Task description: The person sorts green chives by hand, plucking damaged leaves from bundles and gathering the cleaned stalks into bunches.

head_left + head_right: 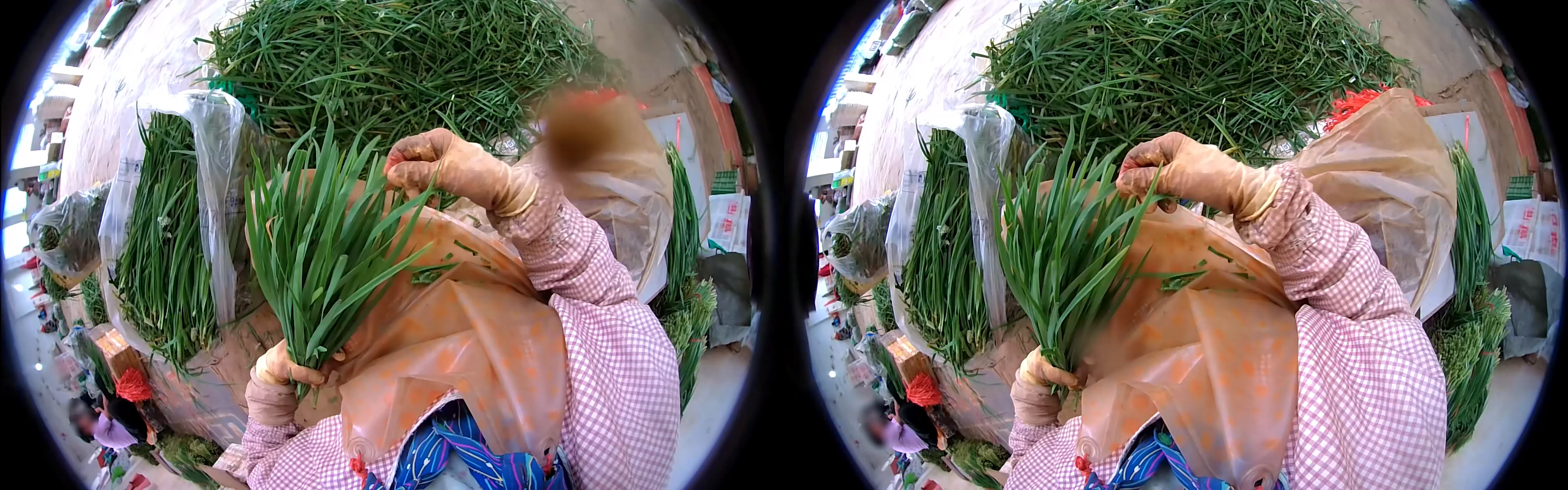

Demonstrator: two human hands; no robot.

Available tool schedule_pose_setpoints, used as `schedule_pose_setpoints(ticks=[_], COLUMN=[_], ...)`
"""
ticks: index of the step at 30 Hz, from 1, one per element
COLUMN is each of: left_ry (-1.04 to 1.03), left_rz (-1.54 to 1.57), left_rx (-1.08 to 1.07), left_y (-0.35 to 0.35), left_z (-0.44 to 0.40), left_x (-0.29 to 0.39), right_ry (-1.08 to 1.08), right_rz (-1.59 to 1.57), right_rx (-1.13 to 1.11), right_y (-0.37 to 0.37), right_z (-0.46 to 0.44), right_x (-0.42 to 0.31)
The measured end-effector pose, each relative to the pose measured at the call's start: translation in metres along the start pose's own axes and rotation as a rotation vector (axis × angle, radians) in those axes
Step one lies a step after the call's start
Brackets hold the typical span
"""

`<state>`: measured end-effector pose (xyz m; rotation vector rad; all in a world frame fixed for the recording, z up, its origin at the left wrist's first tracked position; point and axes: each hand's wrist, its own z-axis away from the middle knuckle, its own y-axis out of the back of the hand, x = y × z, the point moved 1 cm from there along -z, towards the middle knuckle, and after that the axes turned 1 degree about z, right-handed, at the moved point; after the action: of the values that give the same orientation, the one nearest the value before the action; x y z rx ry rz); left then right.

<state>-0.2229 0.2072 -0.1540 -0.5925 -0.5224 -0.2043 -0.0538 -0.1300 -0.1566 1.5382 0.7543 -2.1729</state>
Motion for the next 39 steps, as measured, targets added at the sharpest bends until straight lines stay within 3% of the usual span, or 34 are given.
schedule_pose_setpoints(ticks=[3,5,7,9,11,13,15,17,18,22,24,27,30,31,33,34,39], left_ry=[-0.004,0.001,0.009,0.013,-0.025,-0.076,-0.013,-0.084,-0.11,-0.129,-0.119,-0.077,-0.033,-0.025,-0.041,-0.053,-0.131], left_rz=[-0.027,-0.044,-0.061,-0.086,-0.15,-0.214,-0.115,-0.117,-0.162,-0.166,-0.182,-0.193,-0.204,-0.231,-0.231,-0.236,-0.316], left_rx=[-0.026,-0.007,0.007,-0.011,-0.059,-0.066,0.075,0.046,0.008,0.003,0.031,0.057,0.077,0.091,0.132,0.166,0.245], left_y=[0.001,0.001,-0.002,-0.008,-0.01,-0.017,-0.031,-0.027,-0.021,-0.02,-0.025,-0.029,-0.033,-0.034,-0.038,-0.039,-0.046], left_z=[-0.002,-0.001,-0.002,-0.004,-0.01,-0.005,-0.002,-0.004,-0.007,-0.006,-0.004,0.0,0.004,0.005,0.005,0.005,0.002], left_x=[0.003,0.003,0.005,0.015,0.022,0.028,0.032,0.025,0.019,0.009,0.014,0.017,0.02,0.02,0.015,0.013,0.008], right_ry=[-0.01,0.118,0.12,0.255,0.243,0.274,0.034,0.329,0.387,0.551,0.46,0.005,-0.131,-0.072,0.119,0.372,0.48], right_rz=[0.007,0.04,0.181,0.564,0.465,0.237,0.122,0.196,0.294,0.156,-0.035,0.016,-0.089,-0.163,0.188,0.522,0.678], right_rx=[0.026,0.097,0.21,0.419,0.5,0.768,0.671,0.76,0.764,0.747,0.281,0.118,0.062,0.029,0.093,0.186,0.383], right_y=[-0.004,-0.007,-0.014,-0.015,-0.011,0.009,0.03,0.04,0.042,0.033,0.007,-0.048,-0.07,-0.074,-0.083,-0.084,-0.079], right_z=[-0.008,-0.01,-0.007,-0.007,-0.01,-0.017,-0.005,-0.007,-0.001,0.016,0.027,0.034,0.018,0.016,0.018,0.019,0.026], right_x=[0.015,0.018,0.012,0.013,0.018,0.031,0.012,0.018,0.011,-0.025,-0.048,-0.074,-0.046,-0.03,-0.022,-0.02,-0.015])
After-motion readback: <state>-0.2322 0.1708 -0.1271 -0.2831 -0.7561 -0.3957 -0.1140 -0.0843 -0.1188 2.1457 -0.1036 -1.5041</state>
